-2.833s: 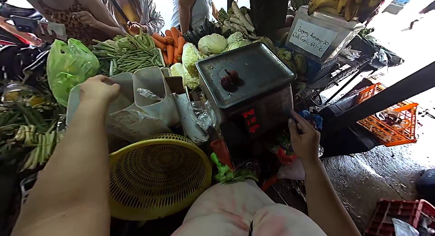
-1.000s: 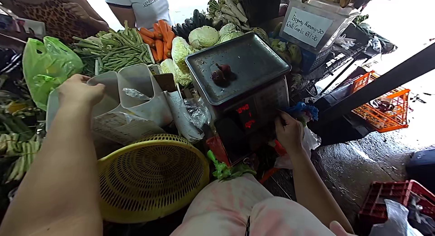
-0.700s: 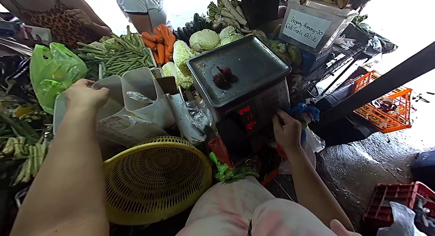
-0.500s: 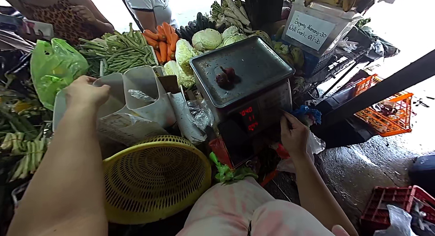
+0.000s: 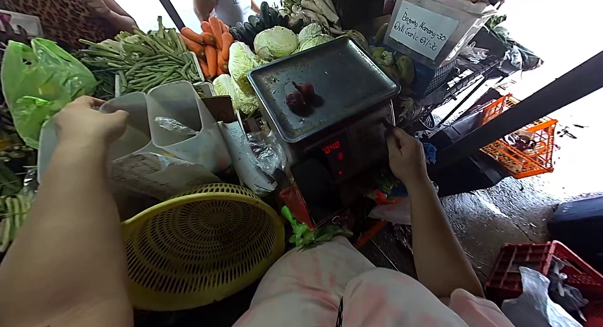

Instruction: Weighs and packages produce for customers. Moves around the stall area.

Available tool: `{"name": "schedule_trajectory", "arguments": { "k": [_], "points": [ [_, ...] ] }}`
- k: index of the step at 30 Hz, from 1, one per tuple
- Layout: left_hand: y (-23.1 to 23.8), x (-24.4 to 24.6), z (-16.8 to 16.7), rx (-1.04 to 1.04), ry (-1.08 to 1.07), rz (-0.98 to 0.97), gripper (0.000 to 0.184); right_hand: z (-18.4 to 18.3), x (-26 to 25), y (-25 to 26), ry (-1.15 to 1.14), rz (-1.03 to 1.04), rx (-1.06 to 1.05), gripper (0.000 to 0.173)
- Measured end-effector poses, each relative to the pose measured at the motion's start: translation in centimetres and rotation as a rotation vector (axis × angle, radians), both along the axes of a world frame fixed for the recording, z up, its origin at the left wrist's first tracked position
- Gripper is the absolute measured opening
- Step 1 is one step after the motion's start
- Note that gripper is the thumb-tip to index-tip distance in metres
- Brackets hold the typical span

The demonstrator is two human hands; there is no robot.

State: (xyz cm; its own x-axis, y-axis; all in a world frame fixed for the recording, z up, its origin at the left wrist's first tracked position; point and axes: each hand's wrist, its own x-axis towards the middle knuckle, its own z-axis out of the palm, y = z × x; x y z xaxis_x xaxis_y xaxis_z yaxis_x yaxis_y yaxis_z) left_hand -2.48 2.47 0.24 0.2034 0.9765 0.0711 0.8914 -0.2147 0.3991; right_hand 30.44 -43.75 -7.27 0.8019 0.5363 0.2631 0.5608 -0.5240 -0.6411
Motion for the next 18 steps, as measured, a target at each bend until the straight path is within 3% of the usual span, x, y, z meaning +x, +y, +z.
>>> {"name": "schedule_trajectory", "arguments": {
  "k": [3,6,11,15,18],
  "points": [
    [-0.3,0.2,0.4,0.0,-0.015,0.008,0.046,-1.1,-1.7,-0.9,-0.124,0.075,0.034,0.037],
    [-0.1,0.0,0.2,-0.004,0.001,0.016,0.044,-1.9,-3.8,-0.5,-0.078,0.088,-0.017,0.036],
    [-0.4,0.2,0.3,-0.003,0.001,0.022,0.045,-2.9,-3.2,-1.3,-0.135,0.057,0.029,0.038],
    [-0.6,0.3,0.4,-0.011,0.0,0.034,0.044,-3.1,-2.8,-1.7,-0.038,0.044,0.014,0.037],
    [-1.0,0.4,0.6,-0.016,-0.011,0.041,0.044,-2.8,-3.5,-1.2,-0.133,0.049,0.063,0.037]
  ]
}}
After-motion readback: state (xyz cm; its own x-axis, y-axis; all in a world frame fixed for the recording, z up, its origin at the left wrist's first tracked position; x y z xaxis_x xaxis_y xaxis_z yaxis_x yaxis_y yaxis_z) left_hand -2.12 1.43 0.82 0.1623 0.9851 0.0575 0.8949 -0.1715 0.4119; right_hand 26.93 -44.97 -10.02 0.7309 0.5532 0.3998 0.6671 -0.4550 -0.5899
